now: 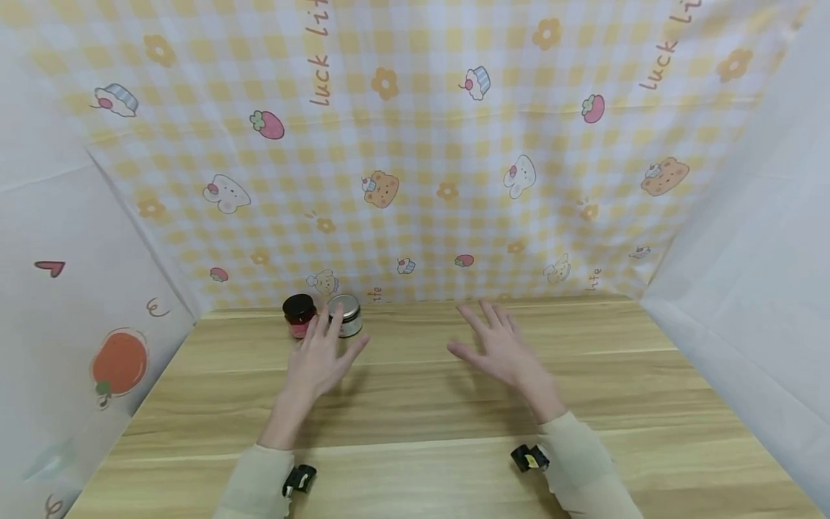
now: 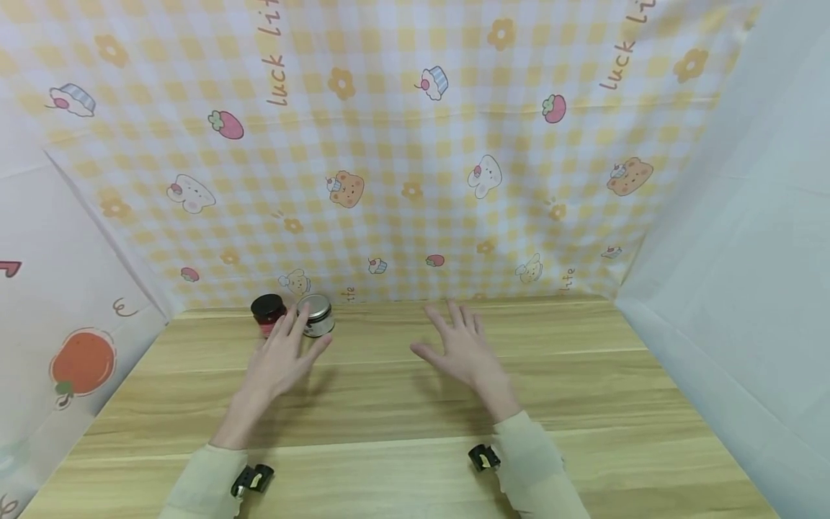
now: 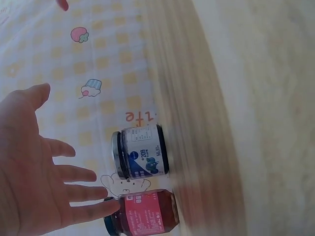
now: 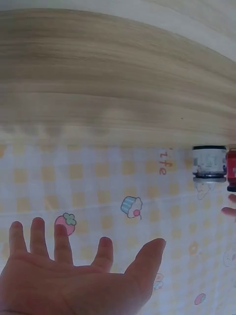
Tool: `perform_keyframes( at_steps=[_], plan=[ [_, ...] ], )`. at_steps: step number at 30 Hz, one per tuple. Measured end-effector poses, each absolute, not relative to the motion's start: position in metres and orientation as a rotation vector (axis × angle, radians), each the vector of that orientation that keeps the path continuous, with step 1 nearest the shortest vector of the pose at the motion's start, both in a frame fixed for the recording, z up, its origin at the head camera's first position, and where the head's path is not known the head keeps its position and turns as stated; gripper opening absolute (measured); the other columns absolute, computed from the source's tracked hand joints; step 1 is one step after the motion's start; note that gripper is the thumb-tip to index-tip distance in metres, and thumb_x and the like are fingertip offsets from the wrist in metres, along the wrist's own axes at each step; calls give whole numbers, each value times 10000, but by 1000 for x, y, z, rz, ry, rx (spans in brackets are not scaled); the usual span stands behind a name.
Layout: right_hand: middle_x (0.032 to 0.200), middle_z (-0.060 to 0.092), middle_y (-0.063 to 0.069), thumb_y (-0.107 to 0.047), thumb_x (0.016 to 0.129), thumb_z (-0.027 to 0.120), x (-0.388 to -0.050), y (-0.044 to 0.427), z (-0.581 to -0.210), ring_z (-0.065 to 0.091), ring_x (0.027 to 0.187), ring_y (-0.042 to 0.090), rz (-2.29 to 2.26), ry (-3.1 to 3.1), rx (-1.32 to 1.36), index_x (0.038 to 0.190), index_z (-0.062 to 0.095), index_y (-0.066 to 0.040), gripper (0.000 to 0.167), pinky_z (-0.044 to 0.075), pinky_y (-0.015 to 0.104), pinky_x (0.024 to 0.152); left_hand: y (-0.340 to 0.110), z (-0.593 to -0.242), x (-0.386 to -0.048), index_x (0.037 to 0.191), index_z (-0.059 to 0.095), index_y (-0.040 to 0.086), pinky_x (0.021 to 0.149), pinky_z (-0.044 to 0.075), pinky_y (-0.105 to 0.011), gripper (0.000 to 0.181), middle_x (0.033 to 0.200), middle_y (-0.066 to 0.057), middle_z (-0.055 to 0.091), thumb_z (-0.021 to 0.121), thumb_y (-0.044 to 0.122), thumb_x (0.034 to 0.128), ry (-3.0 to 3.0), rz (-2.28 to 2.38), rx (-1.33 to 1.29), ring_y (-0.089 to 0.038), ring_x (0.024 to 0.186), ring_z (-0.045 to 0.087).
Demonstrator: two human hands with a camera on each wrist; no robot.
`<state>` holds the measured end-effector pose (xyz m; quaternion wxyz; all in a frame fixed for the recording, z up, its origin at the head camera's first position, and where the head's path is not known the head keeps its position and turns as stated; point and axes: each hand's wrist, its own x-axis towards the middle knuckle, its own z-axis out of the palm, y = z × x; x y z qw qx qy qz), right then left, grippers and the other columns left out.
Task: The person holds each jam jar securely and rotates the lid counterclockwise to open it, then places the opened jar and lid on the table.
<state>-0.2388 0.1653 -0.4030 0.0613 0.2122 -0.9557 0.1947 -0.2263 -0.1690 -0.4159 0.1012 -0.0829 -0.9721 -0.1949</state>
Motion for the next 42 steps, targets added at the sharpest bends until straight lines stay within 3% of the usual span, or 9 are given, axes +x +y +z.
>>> perform_keyframes(
  at_steps=[13,28,34,42],
  plan=[
    [1554,359,251,-555,982,578,-250,142,-402,386,1390,459,678,-2782,752,1575,358,-158,747,350,638,1077,-169,-416,-231,1598,110,-19,1022,327,-731,948,1599,-337,174,338,684,1005,-2938,-728,-148,-557,1407,276],
    [1532,404,218,-495,1002,585,-267,109,-389,413,1381,413,757,-2799,937,1581,337,-147,720,387,575,1079,-174,-425,-241,1578,73,-71,999,356,-726,952,1584,-361,166,344,652,1021,-2949,-840,-89,-575,1384,297],
    [1535,390,241,-467,1003,599,-275,94,-384,421,1368,444,747,-2799,979,1567,361,-130,699,386,595,1071,-177,-425,-247,1566,91,-94,1013,347,-719,919,1558,-392,193,406,587,1034,-2957,-861,-91,-590,1372,302],
    [1532,420,186,-458,1002,606,-286,78,-380,462,1351,386,739,-2830,963,1571,365,-182,677,417,546,1062,-180,-424,-257,1546,100,-135,1026,359,-688,889,1530,-418,216,473,493,1038,-3029,-837,-87,-598,1342,341]
  ],
)
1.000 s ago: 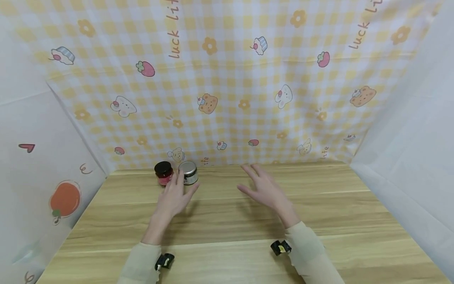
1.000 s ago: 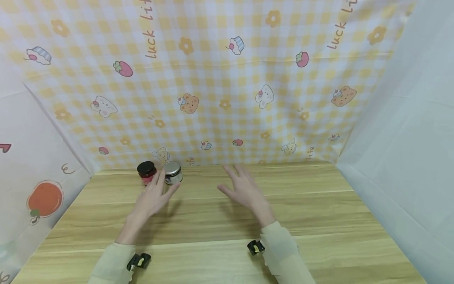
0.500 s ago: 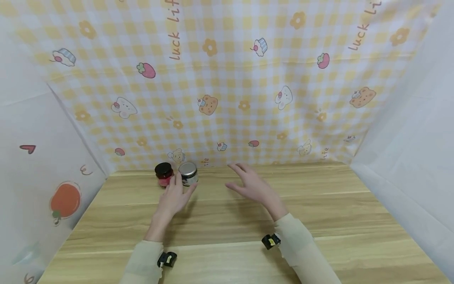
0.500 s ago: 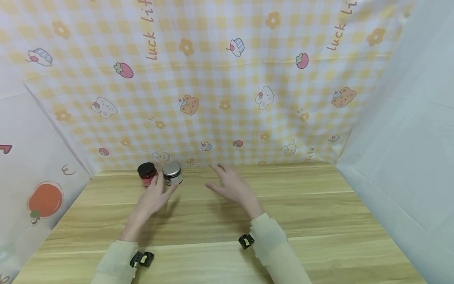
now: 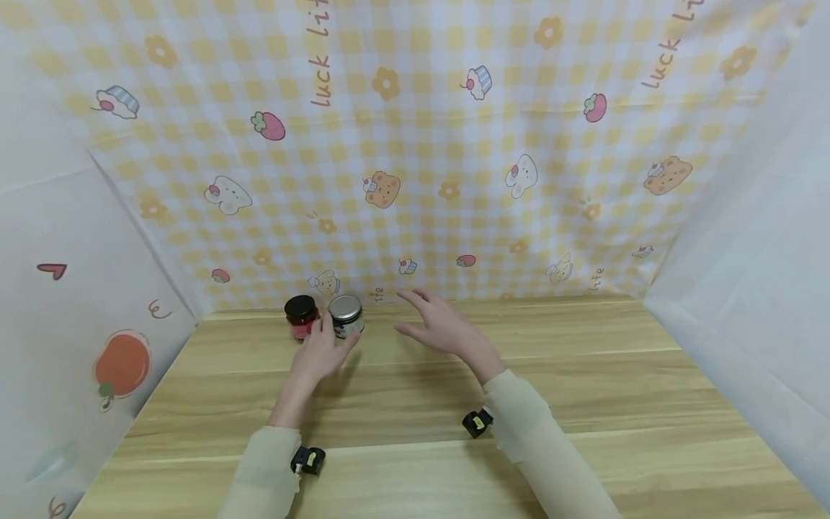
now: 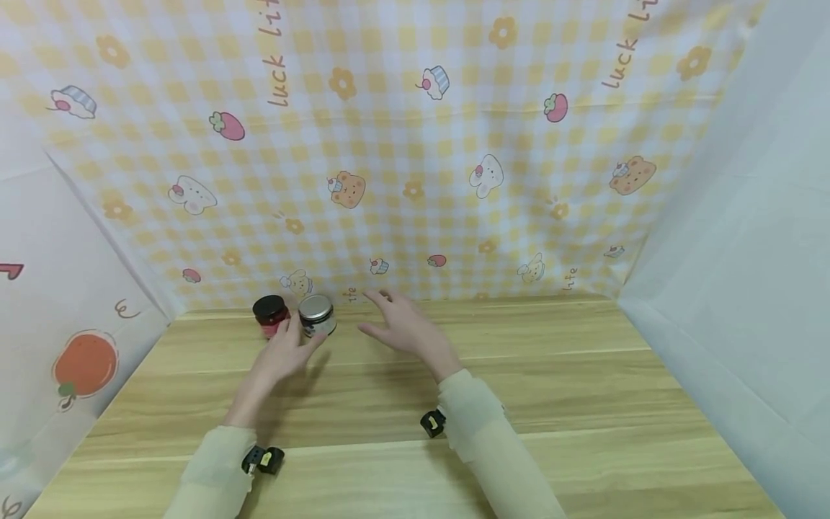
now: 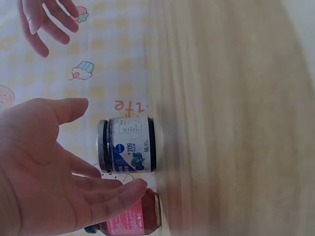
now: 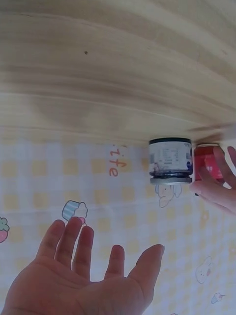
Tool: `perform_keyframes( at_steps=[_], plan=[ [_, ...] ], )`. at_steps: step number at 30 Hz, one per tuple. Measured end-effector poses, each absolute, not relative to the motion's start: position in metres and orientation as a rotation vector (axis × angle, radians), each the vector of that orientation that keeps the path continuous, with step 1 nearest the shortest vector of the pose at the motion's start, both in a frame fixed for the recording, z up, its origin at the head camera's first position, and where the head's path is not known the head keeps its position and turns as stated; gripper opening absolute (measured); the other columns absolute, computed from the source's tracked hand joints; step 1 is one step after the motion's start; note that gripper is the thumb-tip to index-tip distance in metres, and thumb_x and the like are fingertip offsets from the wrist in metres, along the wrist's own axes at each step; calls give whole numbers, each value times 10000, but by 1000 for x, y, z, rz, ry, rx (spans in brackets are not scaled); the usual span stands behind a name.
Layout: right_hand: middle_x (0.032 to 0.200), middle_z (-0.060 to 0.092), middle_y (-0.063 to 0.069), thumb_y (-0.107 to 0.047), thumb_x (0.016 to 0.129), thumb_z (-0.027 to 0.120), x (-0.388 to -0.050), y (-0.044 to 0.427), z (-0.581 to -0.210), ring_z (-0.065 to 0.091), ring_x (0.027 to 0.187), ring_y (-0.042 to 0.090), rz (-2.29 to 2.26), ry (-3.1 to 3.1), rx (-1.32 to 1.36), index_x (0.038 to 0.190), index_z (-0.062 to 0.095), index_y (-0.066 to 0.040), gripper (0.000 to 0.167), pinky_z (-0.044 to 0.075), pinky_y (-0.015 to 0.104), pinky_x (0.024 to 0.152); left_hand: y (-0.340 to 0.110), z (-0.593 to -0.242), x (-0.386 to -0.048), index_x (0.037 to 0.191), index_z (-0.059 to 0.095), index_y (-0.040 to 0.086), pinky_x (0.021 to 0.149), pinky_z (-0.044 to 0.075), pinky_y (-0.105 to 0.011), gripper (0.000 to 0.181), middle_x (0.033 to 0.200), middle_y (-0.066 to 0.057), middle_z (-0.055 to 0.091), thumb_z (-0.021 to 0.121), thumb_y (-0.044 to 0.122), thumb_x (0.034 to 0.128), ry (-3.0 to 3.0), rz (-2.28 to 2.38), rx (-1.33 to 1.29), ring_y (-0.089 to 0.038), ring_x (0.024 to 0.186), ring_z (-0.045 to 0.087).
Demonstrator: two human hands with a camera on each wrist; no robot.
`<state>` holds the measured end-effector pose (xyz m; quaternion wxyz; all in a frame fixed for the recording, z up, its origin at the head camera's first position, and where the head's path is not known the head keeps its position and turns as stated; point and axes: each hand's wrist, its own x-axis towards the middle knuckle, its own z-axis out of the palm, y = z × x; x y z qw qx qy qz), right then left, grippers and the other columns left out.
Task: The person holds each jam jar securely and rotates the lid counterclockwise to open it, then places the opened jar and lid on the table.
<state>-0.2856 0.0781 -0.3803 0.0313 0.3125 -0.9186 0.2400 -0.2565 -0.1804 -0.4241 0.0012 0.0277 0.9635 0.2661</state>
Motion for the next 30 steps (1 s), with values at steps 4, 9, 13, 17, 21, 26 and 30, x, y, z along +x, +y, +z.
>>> perform_keyframes(
  at_steps=[4,9,13,17,21,26,30],
  plan=[
    [1520,439,174,-453,1000,612,-289,70,-378,472,1349,360,720,-2831,973,1566,374,-193,667,421,520,1066,-183,-424,-260,1536,106,-146,1018,373,-680,867,1495,-441,249,521,426,1033,3013,891,105,-595,1321,374],
    [1518,440,193,-448,1004,607,-294,60,-373,455,1367,361,702,-2836,995,1558,386,-189,651,409,523,1078,-187,-424,-264,1545,116,-117,1046,352,-671,835,1475,-445,278,578,338,1018,2982,995,147,-574,1339,368],
    [1531,419,197,-449,1003,608,-299,52,-371,445,1375,365,712,-2859,995,1562,379,-197,654,409,524,1078,-190,-426,-268,1543,146,-103,1084,317,-654,806,1479,-430,296,613,267,1000,2948,1081,187,-543,1378,330],
    [1542,395,207,-467,1003,599,-303,45,-369,440,1376,375,702,-2882,995,1562,378,-182,664,402,520,1085,-191,-428,-272,1524,192,-116,1105,297,-639,772,1469,-414,334,635,210,981,2930,1128,215,-520,1396,312],
    [1531,411,204,-483,1002,592,-306,37,-366,462,1360,360,675,-2884,1005,1560,381,-167,675,412,499,1082,-191,-428,-275,1496,242,-136,1114,300,-617,726,1442,-404,388,644,173,977,2932,1149,247,-519,1381,340],
    [1533,404,203,-459,999,610,-310,30,-364,457,1366,346,699,-2890,1018,1560,379,-156,678,419,488,1078,-191,-428,-278,1473,289,-148,1108,317,-607,680,1416,-391,436,658,108,962,2915,1224,315,-515,1353,392],
    [1526,409,199,-448,1000,613,-314,24,-364,444,1374,335,679,-2903,1024,1553,387,-144,671,410,476,1087,-192,-430,-281,1443,317,-168,1106,330,-595,660,1397,-393,458,675,54,934,2893,1298,336,-514,1328,430]
  ],
)
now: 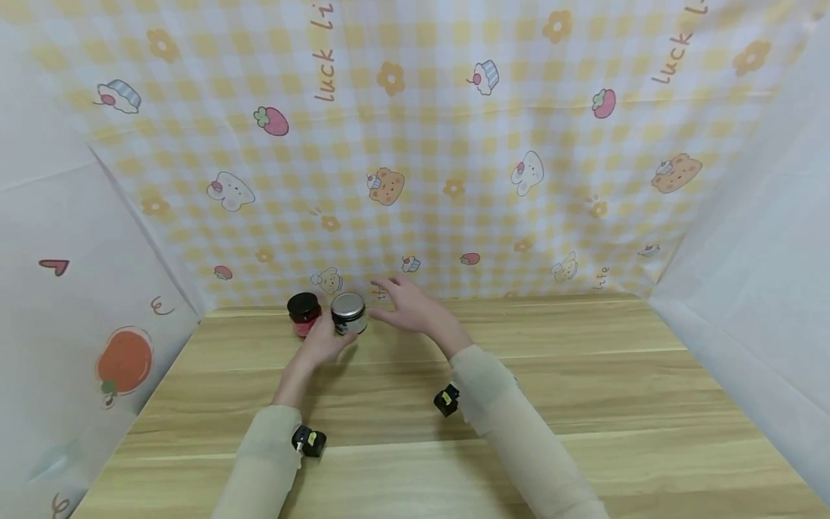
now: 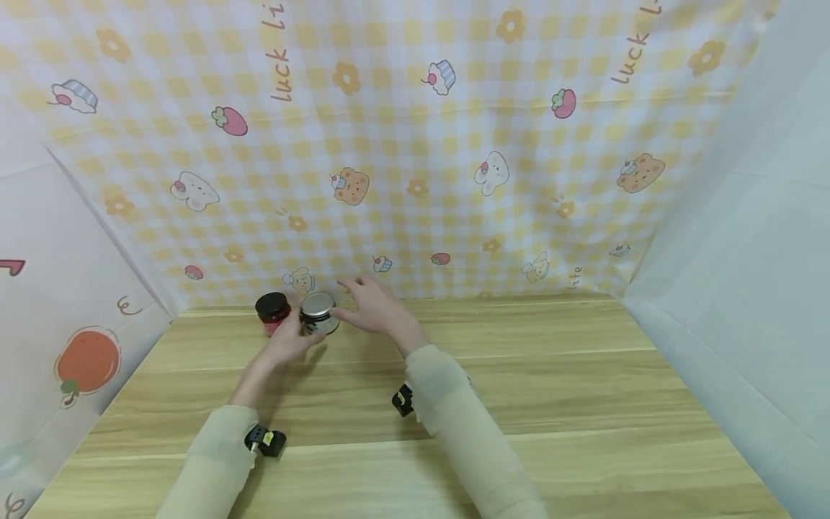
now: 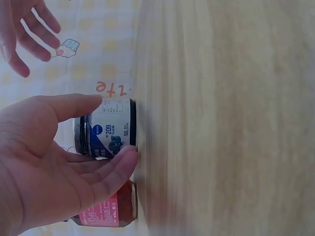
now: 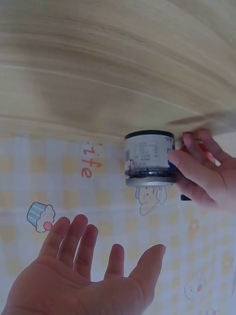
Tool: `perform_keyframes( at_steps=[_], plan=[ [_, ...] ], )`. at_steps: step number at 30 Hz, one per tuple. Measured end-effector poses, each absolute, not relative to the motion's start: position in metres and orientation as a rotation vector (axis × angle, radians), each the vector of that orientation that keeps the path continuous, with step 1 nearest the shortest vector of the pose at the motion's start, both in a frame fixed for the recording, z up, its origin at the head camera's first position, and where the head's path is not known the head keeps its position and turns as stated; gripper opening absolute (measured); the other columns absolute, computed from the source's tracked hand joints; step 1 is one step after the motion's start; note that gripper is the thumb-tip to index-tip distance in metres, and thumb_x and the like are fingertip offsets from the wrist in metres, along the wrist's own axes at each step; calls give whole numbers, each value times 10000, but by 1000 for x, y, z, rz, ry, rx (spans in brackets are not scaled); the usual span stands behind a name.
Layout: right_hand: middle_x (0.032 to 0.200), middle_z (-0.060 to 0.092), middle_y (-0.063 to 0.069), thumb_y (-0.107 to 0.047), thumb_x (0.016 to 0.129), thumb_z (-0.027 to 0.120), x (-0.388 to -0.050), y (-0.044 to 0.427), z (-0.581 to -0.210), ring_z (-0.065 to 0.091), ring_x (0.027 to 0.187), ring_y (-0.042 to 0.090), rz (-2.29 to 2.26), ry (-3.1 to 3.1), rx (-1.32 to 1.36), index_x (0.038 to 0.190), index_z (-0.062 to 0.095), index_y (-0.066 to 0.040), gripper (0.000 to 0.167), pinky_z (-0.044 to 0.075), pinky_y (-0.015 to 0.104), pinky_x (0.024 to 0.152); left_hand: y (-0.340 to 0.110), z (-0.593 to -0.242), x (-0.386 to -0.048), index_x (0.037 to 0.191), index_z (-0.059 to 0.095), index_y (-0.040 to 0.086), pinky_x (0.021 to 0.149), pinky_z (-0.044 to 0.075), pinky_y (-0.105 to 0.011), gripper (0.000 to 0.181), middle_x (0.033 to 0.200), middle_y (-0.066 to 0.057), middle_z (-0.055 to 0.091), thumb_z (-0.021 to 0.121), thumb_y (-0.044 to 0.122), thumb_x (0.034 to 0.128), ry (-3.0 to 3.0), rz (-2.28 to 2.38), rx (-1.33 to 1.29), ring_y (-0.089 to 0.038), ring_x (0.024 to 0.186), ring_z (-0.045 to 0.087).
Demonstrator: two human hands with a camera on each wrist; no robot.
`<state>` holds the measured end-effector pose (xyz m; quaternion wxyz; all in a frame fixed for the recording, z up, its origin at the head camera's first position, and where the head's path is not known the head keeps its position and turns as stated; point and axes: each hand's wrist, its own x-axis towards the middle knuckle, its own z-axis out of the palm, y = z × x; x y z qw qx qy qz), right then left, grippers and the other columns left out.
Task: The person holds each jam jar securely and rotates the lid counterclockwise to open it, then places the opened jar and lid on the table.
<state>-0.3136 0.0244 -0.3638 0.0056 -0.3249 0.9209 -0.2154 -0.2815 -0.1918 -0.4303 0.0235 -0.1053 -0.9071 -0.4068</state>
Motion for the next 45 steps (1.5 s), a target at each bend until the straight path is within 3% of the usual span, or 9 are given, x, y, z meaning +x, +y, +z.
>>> perform_keyframes(
  at_steps=[9,23,28,37,40,45],
  plan=[
    [1510,434,179,-438,986,638,-317,10,-364,459,1354,315,-640,2849,-1015,1544,400,-131,680,413,476,1084,-198,-434,-284,1371,327,-187,1095,343,-575,646,1319,-399,477,690,105,924,-2849,-1297,-185,-505,1282,458],
    [1511,428,166,-441,993,625,-333,-12,-371,477,1330,299,-534,2840,-921,1538,418,-109,671,445,474,1051,-197,-436,-296,1415,377,-162,1053,396,-561,638,1274,-368,551,692,108,931,-2878,-1363,-193,-469,1251,504],
    [1491,454,159,-460,993,616,-337,-18,-374,493,1309,278,-472,2857,-914,1528,436,-111,664,462,443,1029,-197,-437,-300,1443,363,-143,1083,369,-552,660,1344,-366,514,693,97,924,-2858,-1418,-178,-462,1294,471],
    [1370,478,163,-456,975,645,-341,-22,-382,565,1113,248,-520,2835,-869,1520,449,-146,657,510,387,899,-191,-439,-307,1523,284,-77,1125,320,-536,728,1498,-318,396,684,109,943,-2826,-1599,-178,-439,1400,354],
    [1335,479,179,-449,972,653,-343,-24,-387,561,1101,257,-541,2838,-858,1510,456,-135,654,512,388,897,-189,-440,-311,1529,296,-44,1032,410,-483,738,1496,-294,410,698,145,939,-2827,-1615,-179,-409,1340,410],
    [1353,461,219,-465,973,646,-346,-30,-392,555,1133,300,-539,2862,-826,1512,449,-117,672,506,414,909,-189,-443,-315,1547,300,4,721,492,-331,761,1489,-267,428,711,173,930,-2833,-1643,-115,-343,1082,545]
  ],
)
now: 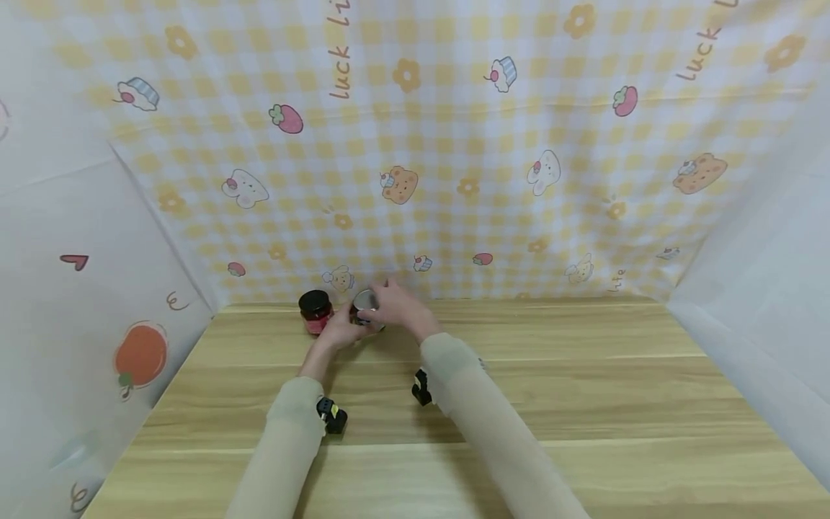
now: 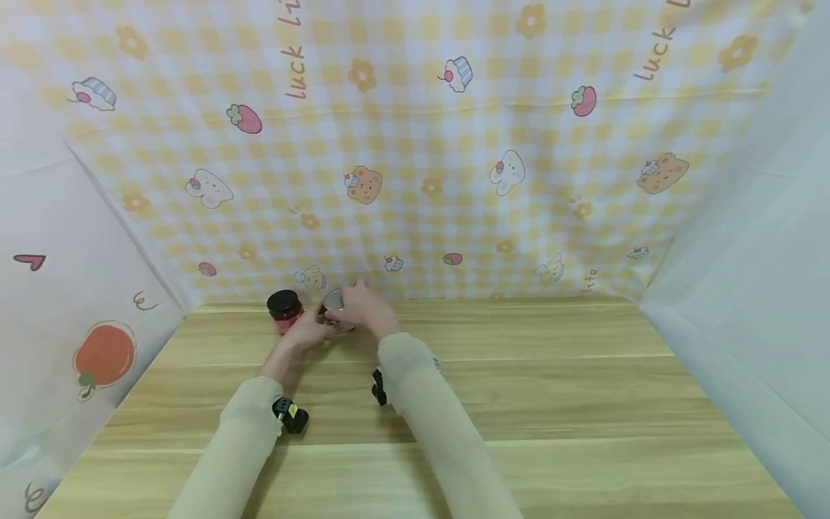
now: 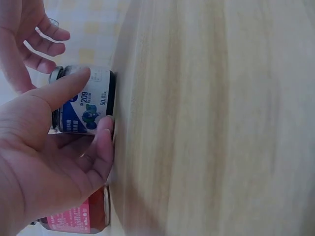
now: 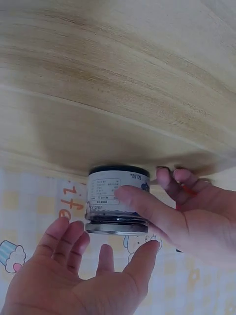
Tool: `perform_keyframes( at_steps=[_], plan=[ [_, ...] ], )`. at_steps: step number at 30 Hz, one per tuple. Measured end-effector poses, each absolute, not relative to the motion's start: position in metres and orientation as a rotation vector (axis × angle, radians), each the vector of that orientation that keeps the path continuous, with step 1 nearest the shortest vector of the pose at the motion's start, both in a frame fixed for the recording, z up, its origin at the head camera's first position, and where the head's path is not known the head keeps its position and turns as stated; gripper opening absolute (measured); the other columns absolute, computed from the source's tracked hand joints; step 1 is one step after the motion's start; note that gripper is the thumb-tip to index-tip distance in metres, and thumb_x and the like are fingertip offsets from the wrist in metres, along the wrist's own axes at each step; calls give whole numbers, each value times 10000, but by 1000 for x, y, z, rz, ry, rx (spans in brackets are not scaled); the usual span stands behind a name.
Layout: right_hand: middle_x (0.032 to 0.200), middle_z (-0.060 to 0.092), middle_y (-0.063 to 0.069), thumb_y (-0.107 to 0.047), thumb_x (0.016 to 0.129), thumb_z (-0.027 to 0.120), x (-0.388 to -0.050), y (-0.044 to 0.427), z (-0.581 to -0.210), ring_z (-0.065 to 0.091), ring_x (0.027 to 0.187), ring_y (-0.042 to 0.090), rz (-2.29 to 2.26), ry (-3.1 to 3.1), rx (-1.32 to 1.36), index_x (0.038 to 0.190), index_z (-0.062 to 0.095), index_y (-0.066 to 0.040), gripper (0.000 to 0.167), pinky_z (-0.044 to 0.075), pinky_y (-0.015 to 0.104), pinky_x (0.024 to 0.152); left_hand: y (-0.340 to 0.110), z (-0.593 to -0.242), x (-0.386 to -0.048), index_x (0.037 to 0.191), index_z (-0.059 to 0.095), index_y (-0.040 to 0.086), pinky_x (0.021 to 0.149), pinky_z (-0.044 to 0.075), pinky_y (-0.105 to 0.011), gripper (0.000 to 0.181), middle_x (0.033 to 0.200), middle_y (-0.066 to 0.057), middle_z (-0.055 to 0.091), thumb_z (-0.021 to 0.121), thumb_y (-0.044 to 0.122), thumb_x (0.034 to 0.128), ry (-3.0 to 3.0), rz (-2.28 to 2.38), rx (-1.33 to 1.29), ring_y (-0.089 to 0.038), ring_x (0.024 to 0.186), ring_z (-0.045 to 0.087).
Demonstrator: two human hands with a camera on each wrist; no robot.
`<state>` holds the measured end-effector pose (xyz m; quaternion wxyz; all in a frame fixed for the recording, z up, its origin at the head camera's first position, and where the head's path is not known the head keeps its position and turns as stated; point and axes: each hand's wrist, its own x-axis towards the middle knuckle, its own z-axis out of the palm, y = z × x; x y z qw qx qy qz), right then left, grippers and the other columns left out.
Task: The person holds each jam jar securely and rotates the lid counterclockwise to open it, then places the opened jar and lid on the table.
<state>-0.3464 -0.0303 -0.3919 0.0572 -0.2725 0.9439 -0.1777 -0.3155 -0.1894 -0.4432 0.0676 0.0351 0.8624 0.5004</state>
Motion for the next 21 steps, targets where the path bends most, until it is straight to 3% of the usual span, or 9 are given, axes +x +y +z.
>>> perform_keyframes(
  at_steps=[2,7,14,21],
  plan=[
    [1370,446,230,-477,976,635,-347,-32,-392,550,1145,314,-524,2869,-800,1506,455,-117,666,500,420,914,-189,-445,-318,1567,263,15,659,483,-283,785,1504,-262,411,703,142,930,2556,1561,65,-275,944,581],
    [1392,416,224,-507,974,615,-348,-37,-391,529,1138,300,-504,2883,-739,1452,502,-125,623,488,403,921,-188,-448,-321,1571,253,7,641,492,-262,788,1483,-264,422,695,96,925,2512,1649,19,-157,762,565],
    [1380,430,210,-546,959,618,-350,-42,-393,534,1119,280,-409,2933,-692,1338,585,-71,608,492,397,929,-188,-448,-321,1564,301,34,636,493,-289,789,1391,-262,495,738,169,921,2541,1624,4,-200,785,599],
    [1438,406,213,-572,959,600,-352,-43,-397,553,1165,300,-359,2961,-637,1360,580,-80,635,504,417,933,-188,-450,-325,1524,352,-4,631,509,-261,696,1407,-280,491,678,74,915,2551,1625,-48,-202,797,602]
  ],
)
